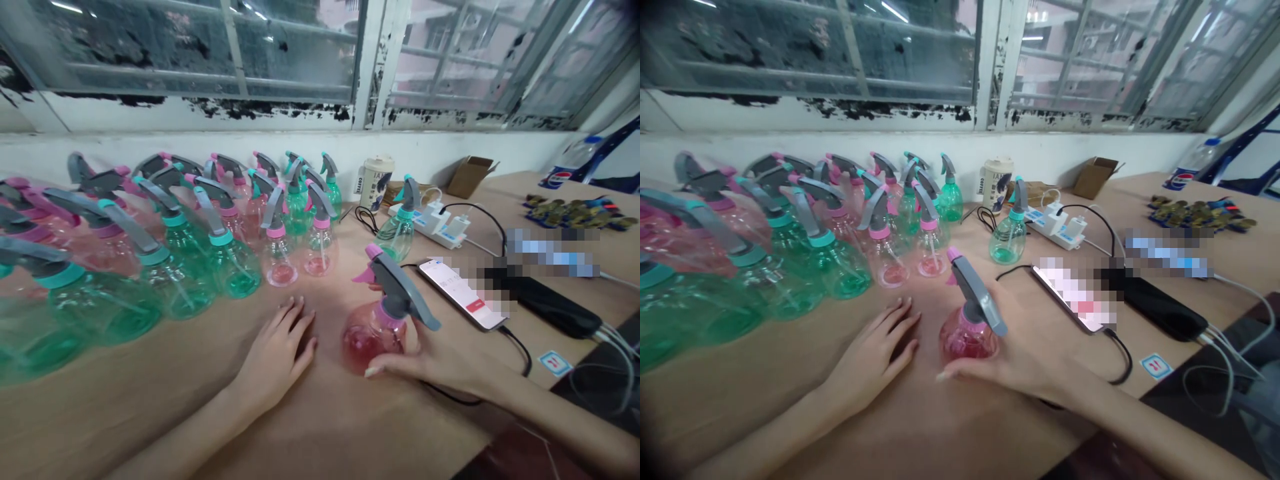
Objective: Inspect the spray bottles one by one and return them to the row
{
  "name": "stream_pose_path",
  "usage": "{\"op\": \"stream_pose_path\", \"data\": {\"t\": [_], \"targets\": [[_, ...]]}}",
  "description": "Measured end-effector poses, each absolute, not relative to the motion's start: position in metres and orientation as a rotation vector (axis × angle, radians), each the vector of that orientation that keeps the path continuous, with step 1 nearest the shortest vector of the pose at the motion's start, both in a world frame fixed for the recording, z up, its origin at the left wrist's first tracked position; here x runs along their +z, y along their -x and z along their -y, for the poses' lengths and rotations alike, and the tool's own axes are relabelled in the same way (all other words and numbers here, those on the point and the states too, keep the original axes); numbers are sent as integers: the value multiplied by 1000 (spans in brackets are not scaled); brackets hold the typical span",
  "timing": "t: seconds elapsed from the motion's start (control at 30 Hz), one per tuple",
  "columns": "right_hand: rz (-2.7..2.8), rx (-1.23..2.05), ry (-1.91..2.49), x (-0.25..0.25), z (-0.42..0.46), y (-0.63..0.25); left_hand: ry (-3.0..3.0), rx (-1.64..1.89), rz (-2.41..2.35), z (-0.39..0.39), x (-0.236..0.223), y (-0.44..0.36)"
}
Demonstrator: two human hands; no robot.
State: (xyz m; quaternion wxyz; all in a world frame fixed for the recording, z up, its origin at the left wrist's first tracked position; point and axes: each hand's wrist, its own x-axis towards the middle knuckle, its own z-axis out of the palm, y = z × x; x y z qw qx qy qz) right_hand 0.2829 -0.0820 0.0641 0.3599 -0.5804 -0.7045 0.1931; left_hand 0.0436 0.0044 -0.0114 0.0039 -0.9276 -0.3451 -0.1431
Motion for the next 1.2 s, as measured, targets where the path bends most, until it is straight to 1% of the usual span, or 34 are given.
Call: {"op": "stream_pose_path", "data": {"t": [0.17,0.23,0.37,0.5,0.77,1.2], "targets": [[1814,612,1544,58,94,-285,2886,-453,1062,-4,-12,-45],[1770,523,1541,57,90,-288,2890,-445,1070,-4,-10,-45],[1686,185,1706,47,63,-307,2902,-451,1089,-2,-8,-46],[1748,132,1667,34,21,-328,2913,-458,1097,0,-7,-46],[1652,72,1675,23,-48,-337,2906,-431,1108,1,-8,-46],[1589,-17,1639,10,-79,-331,2927,-464,1104,0,-11,-46]]}}
